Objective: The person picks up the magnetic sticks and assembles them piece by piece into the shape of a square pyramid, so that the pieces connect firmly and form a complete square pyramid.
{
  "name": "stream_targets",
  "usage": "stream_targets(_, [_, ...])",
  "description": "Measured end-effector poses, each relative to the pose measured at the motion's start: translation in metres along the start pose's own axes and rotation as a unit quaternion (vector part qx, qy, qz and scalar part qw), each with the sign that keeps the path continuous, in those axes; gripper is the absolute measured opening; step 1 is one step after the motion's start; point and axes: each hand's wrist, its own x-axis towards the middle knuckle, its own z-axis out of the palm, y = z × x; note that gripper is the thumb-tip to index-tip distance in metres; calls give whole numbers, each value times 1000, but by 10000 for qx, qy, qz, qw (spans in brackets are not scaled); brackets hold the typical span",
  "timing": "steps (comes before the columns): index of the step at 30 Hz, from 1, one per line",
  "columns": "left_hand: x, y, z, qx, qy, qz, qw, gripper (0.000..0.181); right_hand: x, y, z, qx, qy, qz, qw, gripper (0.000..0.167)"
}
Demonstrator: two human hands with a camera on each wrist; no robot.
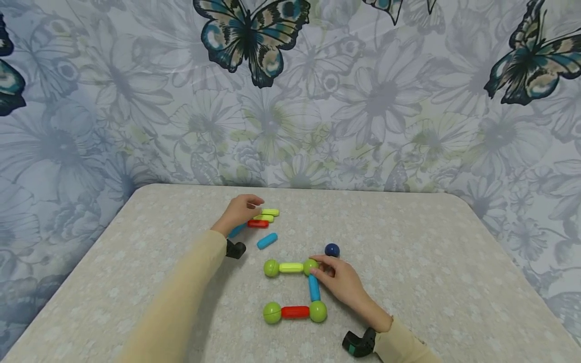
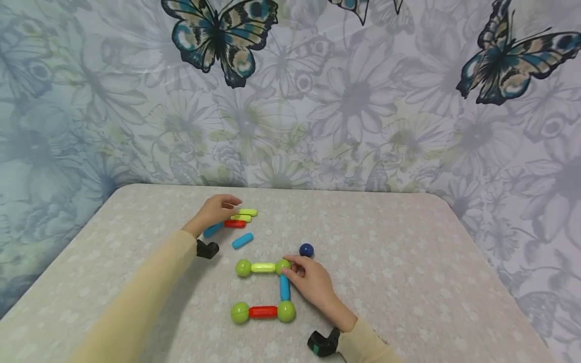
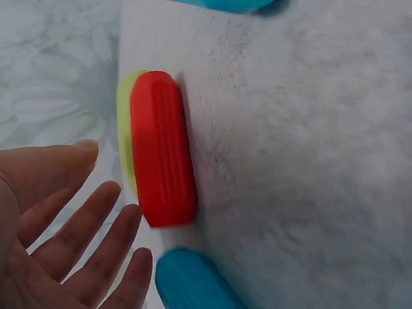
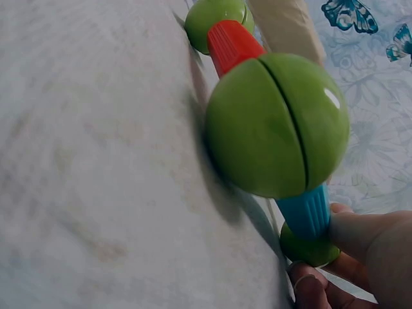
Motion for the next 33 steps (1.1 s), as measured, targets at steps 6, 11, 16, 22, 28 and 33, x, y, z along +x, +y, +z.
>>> stream_targets(6, [20, 5, 8, 642, -267, 31, 9976, 25, -1, 1, 2, 103, -35, 9, 9999, 27])
stream_targets(11, [23, 6, 10, 1010, -328, -81, 9943, 20, -2, 0, 3, 157, -36, 0, 9999, 26])
stream_targets(16, [19, 7, 9, 1171, -218, -6, 9929, 21, -3, -2, 3, 170, -61, -9, 9998, 27])
stream_targets(22, [-5, 25, 5, 438, 335, 281, 9981, 24, -1, 0, 2, 145, 16, -82, 9999, 25])
stream_targets(28, [-57, 38, 5, -998, 195, 405, 9940, 37, 0, 1, 1, 76, 27, -32, 10000, 25])
stream_targets(33, [-102, 33, 13, -1843, -260, 213, 9823, 35, 0, 1, 0, 44, 42, -31, 10000, 25])
